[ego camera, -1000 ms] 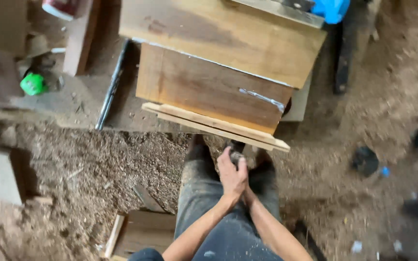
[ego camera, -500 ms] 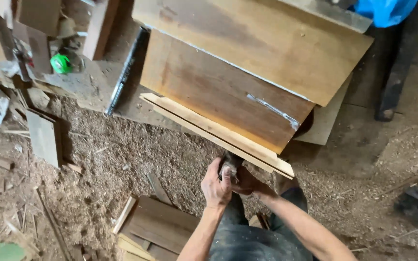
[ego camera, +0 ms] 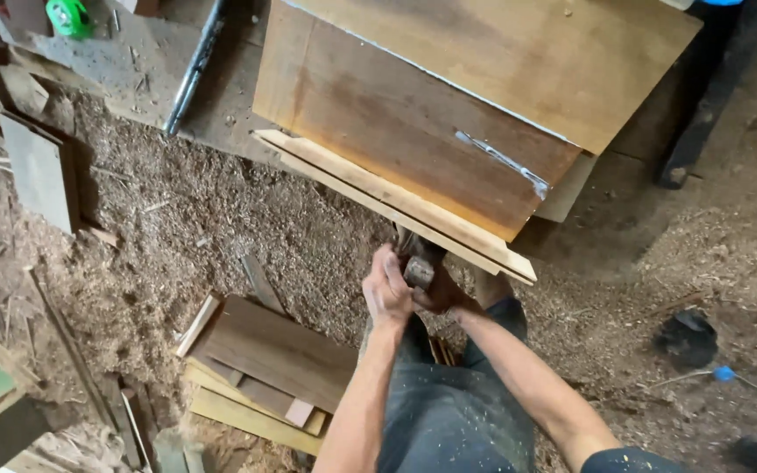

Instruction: Assembling wooden panels by applying wood glue to the edges and hammering the pieces together.

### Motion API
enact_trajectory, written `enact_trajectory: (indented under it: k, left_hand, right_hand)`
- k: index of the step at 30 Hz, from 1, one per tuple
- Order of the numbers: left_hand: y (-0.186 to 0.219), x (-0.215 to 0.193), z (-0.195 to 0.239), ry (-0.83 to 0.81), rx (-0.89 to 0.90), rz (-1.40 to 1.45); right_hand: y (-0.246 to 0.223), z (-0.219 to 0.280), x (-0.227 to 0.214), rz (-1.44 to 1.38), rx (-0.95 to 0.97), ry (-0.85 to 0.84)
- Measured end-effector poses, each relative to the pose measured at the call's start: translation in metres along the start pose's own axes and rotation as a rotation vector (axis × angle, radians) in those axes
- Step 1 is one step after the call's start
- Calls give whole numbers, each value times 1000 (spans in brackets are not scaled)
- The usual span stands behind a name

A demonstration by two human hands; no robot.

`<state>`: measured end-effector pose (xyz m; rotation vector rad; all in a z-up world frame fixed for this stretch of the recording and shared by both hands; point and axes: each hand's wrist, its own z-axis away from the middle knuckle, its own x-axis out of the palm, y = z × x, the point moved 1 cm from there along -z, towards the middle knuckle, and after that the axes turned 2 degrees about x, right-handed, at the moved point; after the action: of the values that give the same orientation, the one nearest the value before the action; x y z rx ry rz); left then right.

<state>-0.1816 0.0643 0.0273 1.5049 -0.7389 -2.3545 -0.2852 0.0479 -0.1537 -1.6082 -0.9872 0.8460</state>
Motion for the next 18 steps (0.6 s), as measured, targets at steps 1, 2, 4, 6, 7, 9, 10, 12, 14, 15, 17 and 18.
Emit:
enact_trajectory:
  k: [1,2,4,6,7,9,10,12,14,15,17,18]
  left_hand:
    - [16,-9,-7,6,-55,63]
    - [7,-8,-14,4,-61,72]
    - [-12,-6,-26,60,-59,36]
    - [-45,6,-35,119,-55,46]
    - [-62,13,-42,183,-44,48]
    - [-72,23,-44,225,-2,36]
    - [-77,28,-41,289,25,15]
    - [-63,16,-39,341,68,-8]
    - [-55,7,-39,387,129,-24]
    - [-56,4,-39,338,16,-99]
    - [-61,-2,-20,267,-128,-193]
    - [-62,6,-25,235,-209,-159]
  right_hand:
    - [-4,3,-2,-20,62,26]
    - [-42,-27,-18,-14,66,18]
    - [-112,-91,-48,-55,1193,-122]
    - [-82,-44,-20,24,1308,-165]
    - [-65,-21,-7,94,1416,-206]
    - [-84,-43,-32,69,1432,-149]
    - [-95,-53,-45,41,1436,-122]
    - [-91,-47,-32,-9,1427,-80]
    - [-77,-39,-24,-58,1409,-15]
    - [-67,-34,-21,-23,1318,-41]
    - [-77,-15,-17,5,1264,-89]
    - [-76,-20,-21,130,1234,-124]
